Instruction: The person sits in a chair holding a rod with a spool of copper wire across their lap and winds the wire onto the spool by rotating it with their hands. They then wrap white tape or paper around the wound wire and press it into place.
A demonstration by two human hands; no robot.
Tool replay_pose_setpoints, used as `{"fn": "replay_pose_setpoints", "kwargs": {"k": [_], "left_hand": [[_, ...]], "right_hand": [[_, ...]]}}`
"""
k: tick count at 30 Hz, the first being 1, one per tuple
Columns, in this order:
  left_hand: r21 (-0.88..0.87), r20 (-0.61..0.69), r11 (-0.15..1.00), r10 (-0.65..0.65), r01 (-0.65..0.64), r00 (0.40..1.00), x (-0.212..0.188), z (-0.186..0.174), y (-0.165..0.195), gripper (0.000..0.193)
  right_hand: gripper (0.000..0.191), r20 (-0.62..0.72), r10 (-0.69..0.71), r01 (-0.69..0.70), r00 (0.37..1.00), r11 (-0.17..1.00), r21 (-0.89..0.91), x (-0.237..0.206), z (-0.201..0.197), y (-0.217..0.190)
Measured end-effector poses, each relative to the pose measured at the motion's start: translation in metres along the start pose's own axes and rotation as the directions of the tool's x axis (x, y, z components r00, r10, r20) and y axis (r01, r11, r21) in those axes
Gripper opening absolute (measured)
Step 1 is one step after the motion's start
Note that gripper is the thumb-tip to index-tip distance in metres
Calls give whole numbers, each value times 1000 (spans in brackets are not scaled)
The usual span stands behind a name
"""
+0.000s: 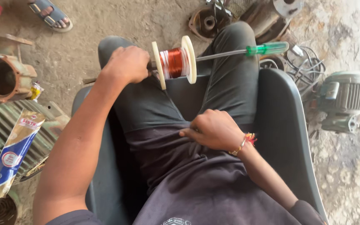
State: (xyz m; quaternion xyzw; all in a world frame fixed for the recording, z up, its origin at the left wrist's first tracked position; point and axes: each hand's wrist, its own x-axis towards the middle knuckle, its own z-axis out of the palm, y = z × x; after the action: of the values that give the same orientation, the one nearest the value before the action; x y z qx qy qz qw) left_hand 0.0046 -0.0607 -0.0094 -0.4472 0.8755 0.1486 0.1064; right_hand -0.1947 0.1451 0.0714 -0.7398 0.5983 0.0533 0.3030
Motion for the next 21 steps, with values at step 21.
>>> {"fn": "replay_pose_setpoints", "kwargs": {"k": [21], "left_hand": [[-12, -24, 999, 32, -32, 999, 18, 6, 6, 22]], "right_hand": [[22, 157, -430, 395, 889, 894, 211, -41, -32, 6]]}}
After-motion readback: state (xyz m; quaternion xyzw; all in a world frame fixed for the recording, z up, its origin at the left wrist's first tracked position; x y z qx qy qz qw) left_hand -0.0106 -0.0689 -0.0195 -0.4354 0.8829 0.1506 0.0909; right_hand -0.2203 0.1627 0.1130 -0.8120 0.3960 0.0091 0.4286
